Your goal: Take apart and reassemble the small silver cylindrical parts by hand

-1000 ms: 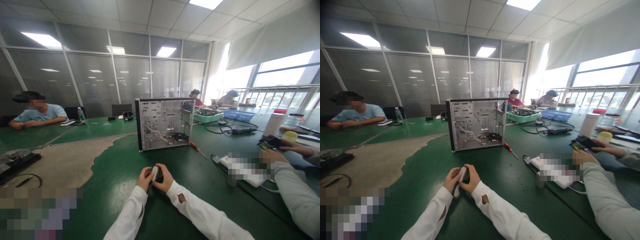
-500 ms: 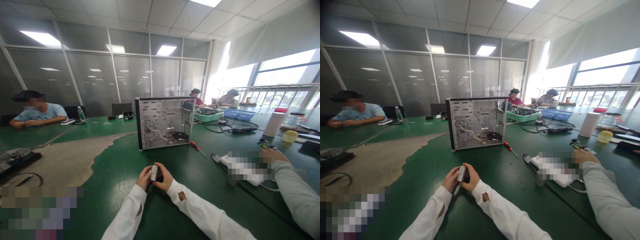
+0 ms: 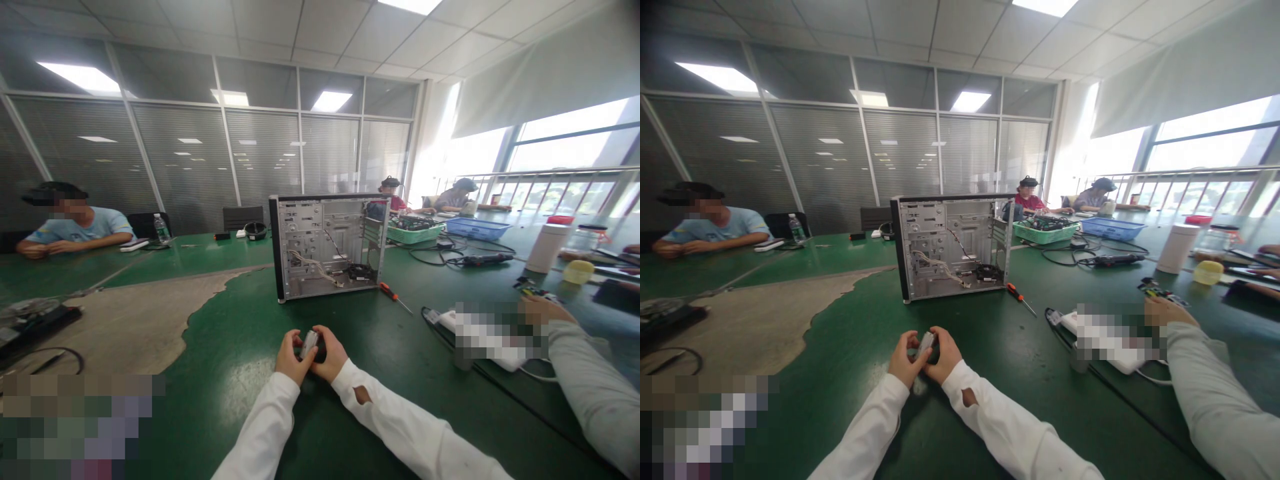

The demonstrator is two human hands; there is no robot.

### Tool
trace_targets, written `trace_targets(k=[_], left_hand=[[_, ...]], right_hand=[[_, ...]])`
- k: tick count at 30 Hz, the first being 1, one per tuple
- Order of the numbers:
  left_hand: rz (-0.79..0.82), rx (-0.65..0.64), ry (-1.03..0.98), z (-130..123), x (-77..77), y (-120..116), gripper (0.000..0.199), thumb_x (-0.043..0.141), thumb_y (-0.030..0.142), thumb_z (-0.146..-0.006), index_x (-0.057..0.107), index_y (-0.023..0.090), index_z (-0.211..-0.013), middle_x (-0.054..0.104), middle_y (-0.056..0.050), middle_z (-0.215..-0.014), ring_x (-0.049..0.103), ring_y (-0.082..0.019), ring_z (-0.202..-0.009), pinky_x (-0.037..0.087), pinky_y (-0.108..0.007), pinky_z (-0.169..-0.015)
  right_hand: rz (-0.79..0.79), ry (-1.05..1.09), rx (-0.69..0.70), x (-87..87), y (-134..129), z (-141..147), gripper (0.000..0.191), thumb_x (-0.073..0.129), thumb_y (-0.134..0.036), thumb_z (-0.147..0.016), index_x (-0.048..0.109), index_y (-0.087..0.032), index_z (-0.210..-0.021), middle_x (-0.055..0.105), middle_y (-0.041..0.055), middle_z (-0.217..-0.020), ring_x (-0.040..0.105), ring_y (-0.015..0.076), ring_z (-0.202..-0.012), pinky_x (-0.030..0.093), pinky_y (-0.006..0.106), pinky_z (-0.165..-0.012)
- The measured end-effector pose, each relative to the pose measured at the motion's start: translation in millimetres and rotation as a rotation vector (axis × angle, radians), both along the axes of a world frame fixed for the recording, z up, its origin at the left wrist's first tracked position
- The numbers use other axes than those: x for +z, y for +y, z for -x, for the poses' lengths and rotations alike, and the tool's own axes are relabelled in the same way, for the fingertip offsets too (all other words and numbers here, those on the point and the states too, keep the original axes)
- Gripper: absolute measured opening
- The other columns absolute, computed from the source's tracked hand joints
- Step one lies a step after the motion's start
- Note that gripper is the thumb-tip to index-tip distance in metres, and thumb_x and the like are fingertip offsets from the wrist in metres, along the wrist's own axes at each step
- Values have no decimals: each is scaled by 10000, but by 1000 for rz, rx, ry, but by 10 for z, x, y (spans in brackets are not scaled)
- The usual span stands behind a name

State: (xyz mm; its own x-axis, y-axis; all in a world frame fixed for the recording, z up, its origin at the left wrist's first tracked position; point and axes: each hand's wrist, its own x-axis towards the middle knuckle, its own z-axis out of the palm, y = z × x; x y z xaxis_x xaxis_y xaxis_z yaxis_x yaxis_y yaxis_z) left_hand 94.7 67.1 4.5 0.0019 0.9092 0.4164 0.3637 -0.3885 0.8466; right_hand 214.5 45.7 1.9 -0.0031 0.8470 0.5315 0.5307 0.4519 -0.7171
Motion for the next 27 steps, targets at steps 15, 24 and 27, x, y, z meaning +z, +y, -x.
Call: trace_targets(k=[15,24,27], left_hand=[[187,-168,-221,68,-104,101,493,625,298,-522,420,168,-951,570,11,-592,557,-150,-574,408,-250,-540],[172,-160,-175,41,-94,91,420,646,319,-497,487,175,-858,590,-16,-657,566,-171,-635,421,-271,-583],[171,-156,-151,37,-71,83,424,655,309,-499,482,173,-861,597,-19,-655,571,-173,-630,429,-281,-597]], right_hand=[[155,92,237,88,-10,-66,719,660,-185,-459,304,-214,-1083,474,30,-964,502,158,-799,430,245,-580],[88,8,145,80,-46,-29,696,669,-209,-450,358,-203,-1072,468,40,-974,499,168,-815,426,299,-695],[75,-21,142,61,-52,-15,695,671,-209,-450,370,-197,-1076,454,51,-990,485,183,-850,424,308,-707]])
